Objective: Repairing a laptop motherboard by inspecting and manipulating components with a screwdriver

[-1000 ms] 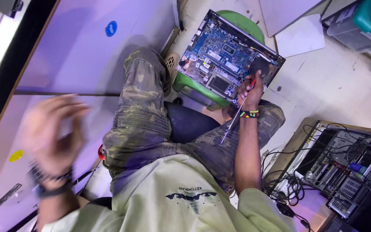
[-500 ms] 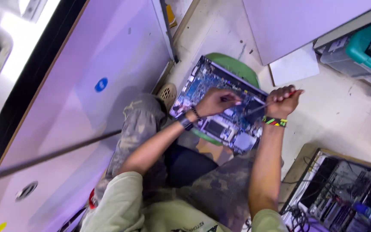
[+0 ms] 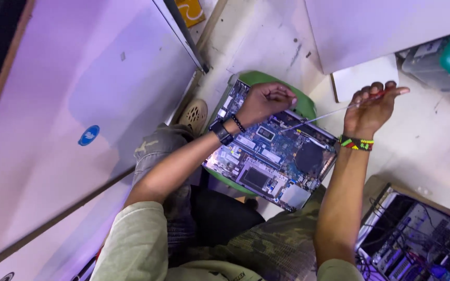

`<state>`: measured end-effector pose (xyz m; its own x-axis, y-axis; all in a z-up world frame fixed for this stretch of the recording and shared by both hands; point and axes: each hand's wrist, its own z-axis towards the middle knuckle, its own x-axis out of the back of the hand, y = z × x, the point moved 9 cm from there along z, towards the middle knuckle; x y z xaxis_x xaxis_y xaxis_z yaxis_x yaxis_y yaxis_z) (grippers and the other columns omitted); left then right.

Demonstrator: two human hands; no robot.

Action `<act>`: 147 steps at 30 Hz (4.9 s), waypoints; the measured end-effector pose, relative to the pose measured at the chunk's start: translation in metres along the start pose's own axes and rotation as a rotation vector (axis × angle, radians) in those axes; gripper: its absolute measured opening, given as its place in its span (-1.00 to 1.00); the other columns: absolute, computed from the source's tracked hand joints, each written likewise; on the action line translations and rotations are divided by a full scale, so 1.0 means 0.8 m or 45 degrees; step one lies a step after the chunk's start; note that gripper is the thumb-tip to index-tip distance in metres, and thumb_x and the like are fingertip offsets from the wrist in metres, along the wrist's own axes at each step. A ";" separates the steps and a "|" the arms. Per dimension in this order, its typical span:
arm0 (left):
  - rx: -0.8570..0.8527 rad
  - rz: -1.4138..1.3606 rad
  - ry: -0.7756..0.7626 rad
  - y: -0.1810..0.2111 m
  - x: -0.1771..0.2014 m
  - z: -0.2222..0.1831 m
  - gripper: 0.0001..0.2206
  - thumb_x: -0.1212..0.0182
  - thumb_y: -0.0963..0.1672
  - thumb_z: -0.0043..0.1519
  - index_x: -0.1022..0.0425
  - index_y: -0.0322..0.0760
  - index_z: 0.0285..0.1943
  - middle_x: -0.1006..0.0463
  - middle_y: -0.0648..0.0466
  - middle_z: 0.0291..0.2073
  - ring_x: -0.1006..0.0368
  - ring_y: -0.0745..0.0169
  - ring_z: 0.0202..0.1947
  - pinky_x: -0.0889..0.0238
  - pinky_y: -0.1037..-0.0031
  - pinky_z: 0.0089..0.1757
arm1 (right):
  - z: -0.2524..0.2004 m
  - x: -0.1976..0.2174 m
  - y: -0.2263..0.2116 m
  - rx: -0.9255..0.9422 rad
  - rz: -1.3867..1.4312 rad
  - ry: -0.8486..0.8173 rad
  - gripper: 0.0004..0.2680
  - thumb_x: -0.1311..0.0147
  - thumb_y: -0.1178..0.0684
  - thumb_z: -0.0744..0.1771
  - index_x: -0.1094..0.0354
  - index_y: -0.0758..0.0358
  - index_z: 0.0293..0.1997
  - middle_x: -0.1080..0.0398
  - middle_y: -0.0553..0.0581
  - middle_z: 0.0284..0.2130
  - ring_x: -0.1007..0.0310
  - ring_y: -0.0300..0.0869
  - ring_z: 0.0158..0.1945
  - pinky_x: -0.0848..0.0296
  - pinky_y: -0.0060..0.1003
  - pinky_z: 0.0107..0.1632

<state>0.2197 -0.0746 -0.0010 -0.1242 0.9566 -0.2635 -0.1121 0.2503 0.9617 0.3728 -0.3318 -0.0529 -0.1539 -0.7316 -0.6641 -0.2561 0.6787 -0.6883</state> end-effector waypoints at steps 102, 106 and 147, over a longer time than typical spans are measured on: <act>-0.237 0.607 -0.190 0.016 0.100 -0.030 0.12 -0.77 0.02 0.14 0.24 0.08 0.65 -0.15 -0.08 0.53 -0.33 0.10 0.27 -0.46 0.28 0.11 | -0.096 0.007 0.012 0.158 -0.153 -0.117 -0.75 -0.19 0.09 0.45 -0.23 0.02 0.26 -0.46 0.13 -0.09 -0.61 0.07 0.00 -0.71 -0.09 0.08; -0.213 0.764 0.019 0.035 0.176 -0.050 -0.42 -0.55 -0.02 0.27 -0.31 -0.31 0.33 -0.52 -0.13 0.16 -0.53 0.02 0.17 -0.55 0.28 0.14 | -0.148 -0.022 -0.027 0.387 -0.392 -0.192 -0.69 -0.11 0.02 0.51 -0.11 0.02 0.42 -0.38 0.23 -0.09 -0.60 0.12 -0.03 -0.76 0.09 0.11; 0.478 0.922 -0.870 -0.034 0.151 -0.082 -0.13 -0.59 -0.06 0.04 -0.03 -0.37 0.43 -0.59 -0.02 -0.06 -0.54 0.07 -0.19 -0.38 0.29 -0.28 | -0.334 -0.278 0.108 0.524 -1.033 -1.277 -0.80 0.35 0.43 0.49 0.04 0.39 0.26 -0.28 0.55 -0.39 -0.47 0.25 -0.28 -0.68 0.23 0.01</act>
<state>0.1430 0.0241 -0.0641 0.5534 0.7475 0.3675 0.0924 -0.4936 0.8647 0.1299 -0.1275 0.1136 0.7047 -0.6902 0.1644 0.3878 0.1806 -0.9039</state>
